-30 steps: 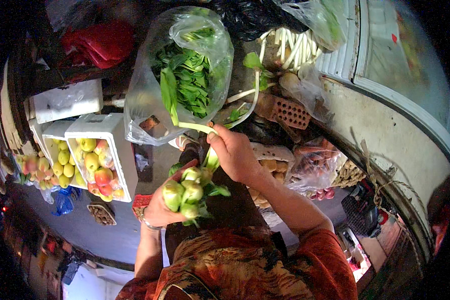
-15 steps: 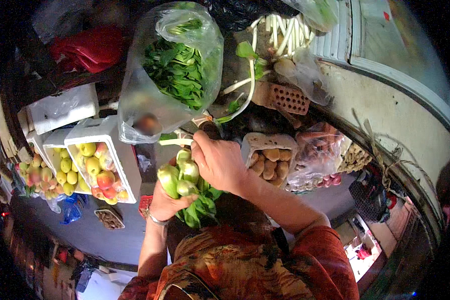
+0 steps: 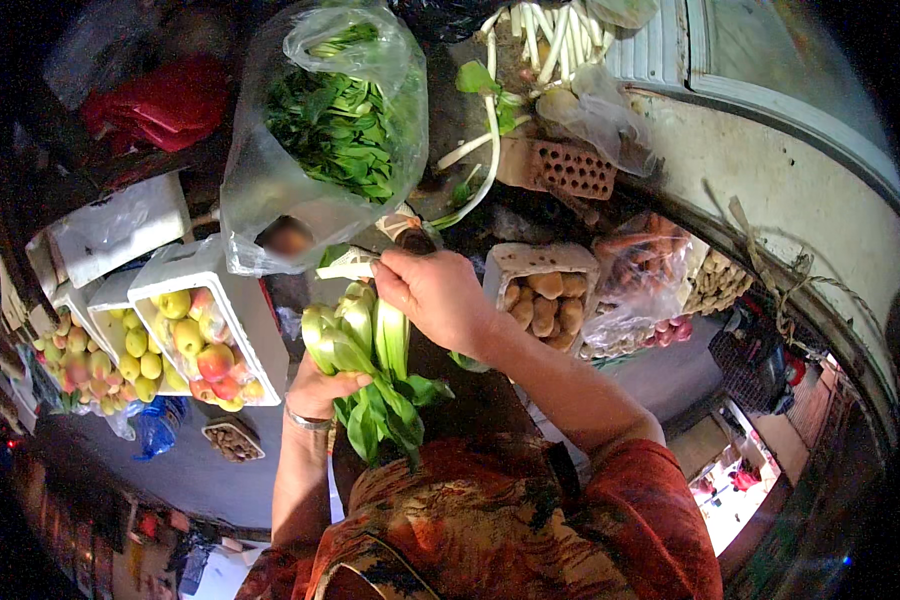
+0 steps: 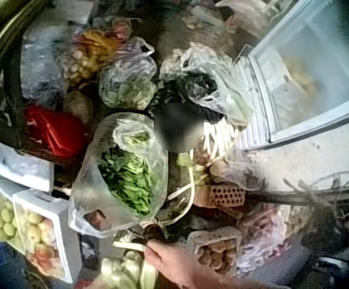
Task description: The person selects peaches from a crate, places them into a red plastic bag, then selects leafy greens from a large bin and packs them into another bag.
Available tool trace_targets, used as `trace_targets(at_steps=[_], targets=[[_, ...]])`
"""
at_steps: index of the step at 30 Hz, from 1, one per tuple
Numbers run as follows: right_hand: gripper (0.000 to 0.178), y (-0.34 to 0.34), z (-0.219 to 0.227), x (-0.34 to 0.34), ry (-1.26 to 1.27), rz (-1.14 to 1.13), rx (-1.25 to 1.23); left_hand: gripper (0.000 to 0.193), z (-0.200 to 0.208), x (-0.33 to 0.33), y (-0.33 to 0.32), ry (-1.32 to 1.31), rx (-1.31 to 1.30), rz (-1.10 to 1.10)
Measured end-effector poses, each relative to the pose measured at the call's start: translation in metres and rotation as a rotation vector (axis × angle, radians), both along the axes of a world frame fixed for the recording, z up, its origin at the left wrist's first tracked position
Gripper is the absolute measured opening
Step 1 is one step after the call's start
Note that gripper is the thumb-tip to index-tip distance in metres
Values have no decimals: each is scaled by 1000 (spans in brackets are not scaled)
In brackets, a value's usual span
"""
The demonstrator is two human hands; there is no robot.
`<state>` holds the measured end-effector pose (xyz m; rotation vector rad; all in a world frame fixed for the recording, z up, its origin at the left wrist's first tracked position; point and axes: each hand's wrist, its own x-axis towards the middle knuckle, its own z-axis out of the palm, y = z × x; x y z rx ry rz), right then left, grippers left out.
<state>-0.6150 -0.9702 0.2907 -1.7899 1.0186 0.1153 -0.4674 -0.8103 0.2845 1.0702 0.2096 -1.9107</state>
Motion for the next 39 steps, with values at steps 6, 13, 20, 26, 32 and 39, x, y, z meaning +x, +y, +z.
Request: trace_targets(at_steps=[6, 13, 20, 26, 32, 39], targets=[[14, 0, -5, -1, 31, 187, -273, 82, -9, 4, 8, 0, -1, -56], [19, -37, -39, -56, 317, 115, -303, 72, -11, 16, 25, 9, 16, 62], [46, -29, -39, -60, 158, 36, 295, 81, -11, 11, 17, -101, -63, 112], [93, 7, -12, -11, -468, -211, 1151, 95, 2, 1, -5, -192, -90, 94], [123, 2, 10, 5, -442, -252, 971, 108, 25, -16, -48, -280, -209, 291], [118, -21, -1, 5, -378, -10, 732, 107, 45, -21, -96, -233, -259, 393]])
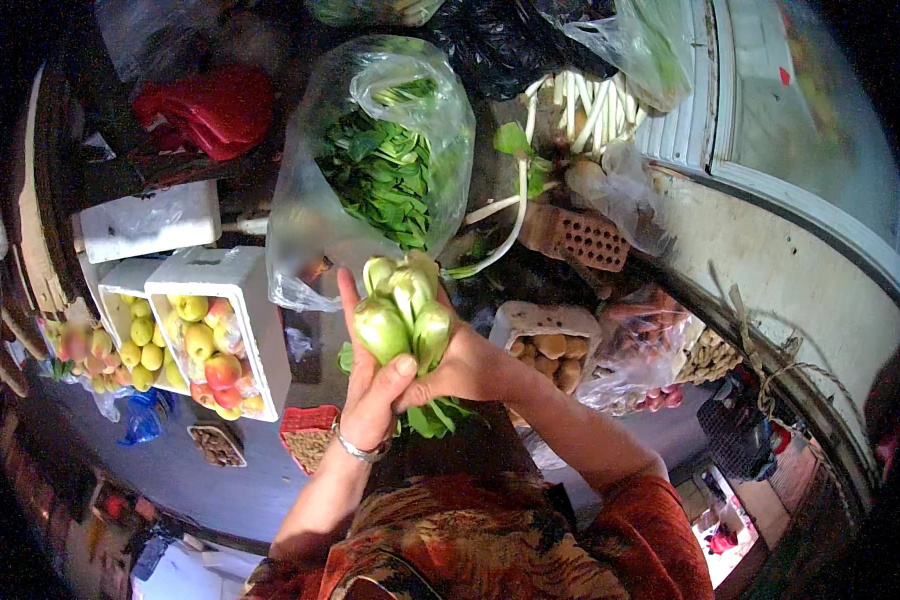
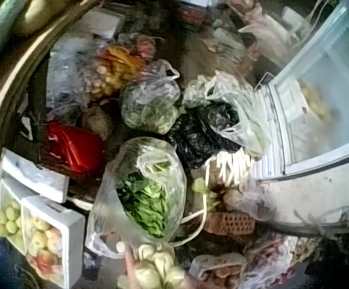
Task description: The person selects peaches from a crate, places them into a red plastic bag, then selects leafy greens from a large bin and packs them into another bag.
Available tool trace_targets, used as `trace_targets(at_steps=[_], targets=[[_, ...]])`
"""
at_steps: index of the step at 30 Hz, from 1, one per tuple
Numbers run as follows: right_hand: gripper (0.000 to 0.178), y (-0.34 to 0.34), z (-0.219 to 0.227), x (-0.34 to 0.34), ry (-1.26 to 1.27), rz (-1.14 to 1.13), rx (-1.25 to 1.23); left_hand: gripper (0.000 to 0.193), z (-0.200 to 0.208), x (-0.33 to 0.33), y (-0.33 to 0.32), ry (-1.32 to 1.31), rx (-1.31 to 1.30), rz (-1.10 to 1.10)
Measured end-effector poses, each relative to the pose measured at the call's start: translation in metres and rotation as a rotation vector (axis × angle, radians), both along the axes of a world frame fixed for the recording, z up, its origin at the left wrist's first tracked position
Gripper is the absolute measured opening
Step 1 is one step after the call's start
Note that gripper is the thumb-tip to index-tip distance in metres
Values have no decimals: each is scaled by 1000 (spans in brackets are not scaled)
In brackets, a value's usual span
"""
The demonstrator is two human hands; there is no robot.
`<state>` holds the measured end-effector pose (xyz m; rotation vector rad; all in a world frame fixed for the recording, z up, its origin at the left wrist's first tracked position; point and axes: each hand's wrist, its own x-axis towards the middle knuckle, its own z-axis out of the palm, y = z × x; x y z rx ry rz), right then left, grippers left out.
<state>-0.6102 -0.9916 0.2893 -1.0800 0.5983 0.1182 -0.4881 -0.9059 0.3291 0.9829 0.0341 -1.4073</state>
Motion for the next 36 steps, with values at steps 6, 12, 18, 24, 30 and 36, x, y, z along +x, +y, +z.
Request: trace_targets(at_steps=[6, 12, 18, 24, 30, 36], targets=[[83, -25, 6, 28, 126, -271, 124, 98, -4, 10, -20, -64, -2, -30], [44, -82, -14, 45, 196, -122, 231, 73, -7, 13, -18, -353, 162, -7], [66, -120, -104, 92, 100, -44, 60, 64, -11, 33, 28, -1067, 462, -104], [90, -110, -159, 153, 653, 469, -525, 74, -57, 55, 21, -780, 593, 274], [111, -91, -178, 155, 652, 556, -760, 22, -79, 66, 19, -300, 455, 342], [78, -135, -195, 113, 526, 158, -651, 27, -74, 51, 11, -63, 280, 478]])
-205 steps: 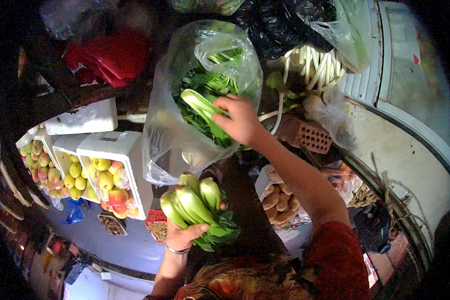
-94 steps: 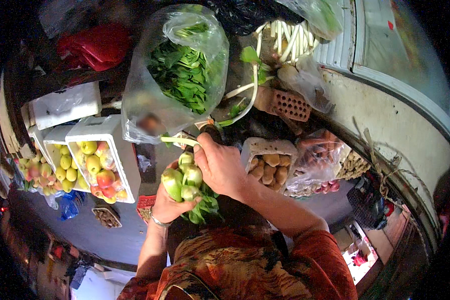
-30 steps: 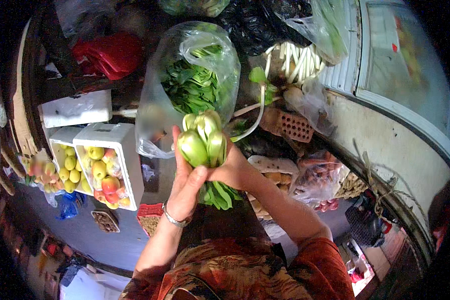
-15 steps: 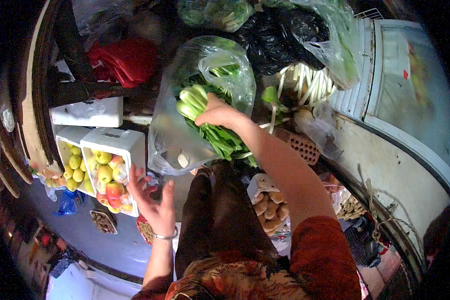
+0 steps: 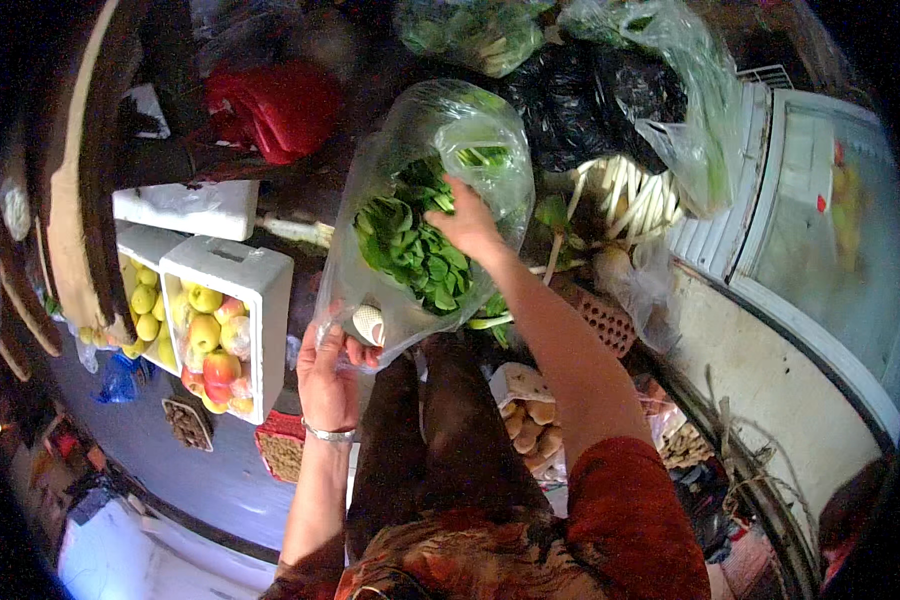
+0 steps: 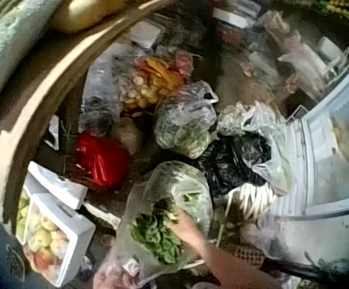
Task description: The person selects peaches from a crate, places them into a red plastic bag, then selects leafy greens from a large bin and packs them into another bag.
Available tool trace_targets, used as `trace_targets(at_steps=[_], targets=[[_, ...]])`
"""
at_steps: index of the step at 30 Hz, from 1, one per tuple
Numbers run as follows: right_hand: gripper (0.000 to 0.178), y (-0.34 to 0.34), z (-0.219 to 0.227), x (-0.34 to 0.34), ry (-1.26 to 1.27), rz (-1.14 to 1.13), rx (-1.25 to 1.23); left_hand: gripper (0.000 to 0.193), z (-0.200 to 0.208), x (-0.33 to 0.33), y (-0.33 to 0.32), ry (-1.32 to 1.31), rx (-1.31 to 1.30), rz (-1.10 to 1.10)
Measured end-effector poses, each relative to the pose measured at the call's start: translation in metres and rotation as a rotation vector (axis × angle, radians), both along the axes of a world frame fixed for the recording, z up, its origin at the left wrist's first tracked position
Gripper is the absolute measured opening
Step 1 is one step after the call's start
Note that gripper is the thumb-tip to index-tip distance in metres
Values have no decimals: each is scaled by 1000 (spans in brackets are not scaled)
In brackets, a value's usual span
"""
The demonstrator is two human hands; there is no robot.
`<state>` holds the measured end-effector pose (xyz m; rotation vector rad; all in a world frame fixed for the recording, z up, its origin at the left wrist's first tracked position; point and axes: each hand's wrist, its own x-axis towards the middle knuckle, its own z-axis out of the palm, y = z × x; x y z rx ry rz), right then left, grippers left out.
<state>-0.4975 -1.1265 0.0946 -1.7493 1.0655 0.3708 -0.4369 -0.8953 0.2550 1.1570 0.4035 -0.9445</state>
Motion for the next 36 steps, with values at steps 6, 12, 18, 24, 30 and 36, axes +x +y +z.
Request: trace_targets(at_steps=[6, 12, 18, 24, 30, 36], targets=[[91, -40, 27, -2, -330, -414, 69, 32, -2, -12, 9, 195, -9, 66], [82, -77, 59, 5, -627, -772, 159, 42, 1, -28, 26, 430, 113, 91], [70, -154, 62, -3, -454, -196, -675, 19, -4, -47, 48, 408, 16, 39], [20, -131, 118, 5, -565, -252, -18, 22, -12, -80, 60, 244, 63, 2], [19, -43, 157, 0, -490, -277, 80, 22, 13, -110, 92, -157, -39, 90], [29, 85, 250, 1, -471, -180, 412, 22, 84, -101, 194, 52, -64, 186]])
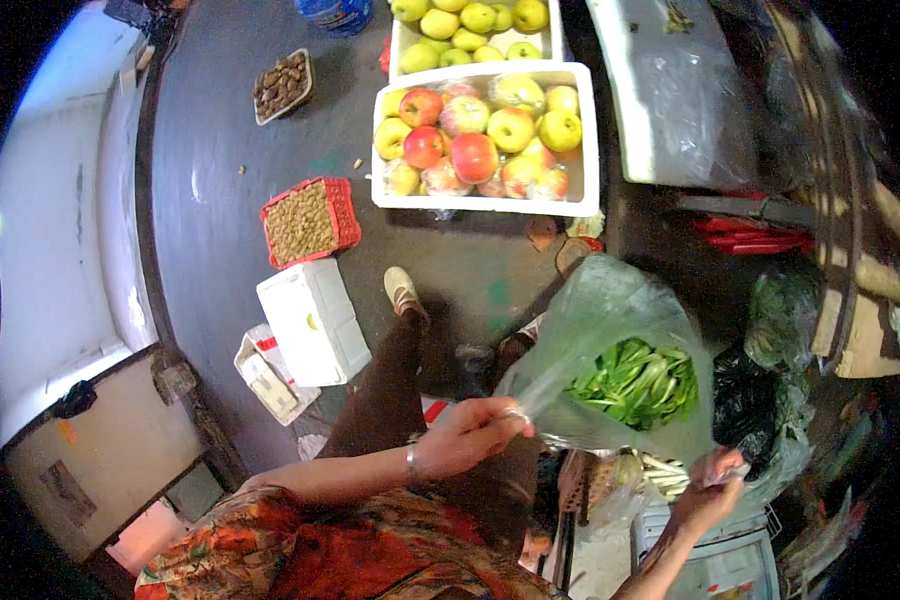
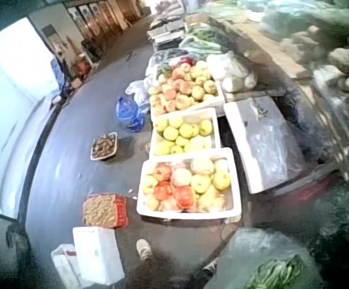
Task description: The person selects peaches from a crate, places them into a red plastic bag, then selects leafy greens from a large bin and packs them into another bag.
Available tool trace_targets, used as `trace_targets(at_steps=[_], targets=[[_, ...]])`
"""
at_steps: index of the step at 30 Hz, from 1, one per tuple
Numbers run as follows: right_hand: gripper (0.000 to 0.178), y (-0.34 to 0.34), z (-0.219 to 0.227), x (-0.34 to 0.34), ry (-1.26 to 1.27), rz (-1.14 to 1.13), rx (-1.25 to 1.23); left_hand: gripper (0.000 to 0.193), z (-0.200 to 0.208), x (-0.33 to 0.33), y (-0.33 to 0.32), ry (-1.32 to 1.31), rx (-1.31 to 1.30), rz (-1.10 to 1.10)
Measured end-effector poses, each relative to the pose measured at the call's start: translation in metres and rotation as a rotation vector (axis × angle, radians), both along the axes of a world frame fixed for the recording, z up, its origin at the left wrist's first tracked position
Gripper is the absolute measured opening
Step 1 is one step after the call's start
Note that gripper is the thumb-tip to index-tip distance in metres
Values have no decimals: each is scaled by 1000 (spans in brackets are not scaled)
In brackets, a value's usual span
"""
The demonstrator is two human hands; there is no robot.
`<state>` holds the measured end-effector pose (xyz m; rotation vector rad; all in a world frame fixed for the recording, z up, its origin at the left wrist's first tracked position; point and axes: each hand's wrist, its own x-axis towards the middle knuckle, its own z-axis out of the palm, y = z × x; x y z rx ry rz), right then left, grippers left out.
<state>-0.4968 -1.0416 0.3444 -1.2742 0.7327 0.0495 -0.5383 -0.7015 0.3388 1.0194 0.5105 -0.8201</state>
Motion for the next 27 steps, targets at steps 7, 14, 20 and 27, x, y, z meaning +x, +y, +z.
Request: trace_targets(at_steps=[7, 14, 20, 27], targets=[[24, 157, 2, -37, 156, 300, 44, 18, 40, -32, 134, 136, 149, 132], [30, 344, 2, -40, 317, 517, 213, 17, 76, -56, 292, 148, 399, 426], [33, 495, 10, -6, 397, 622, 515, 16, 110, -40, 431, -19, 475, 640], [27, 664, 22, 65, 203, 735, 626, 21, 133, 13, 575, -348, 814, 861]])
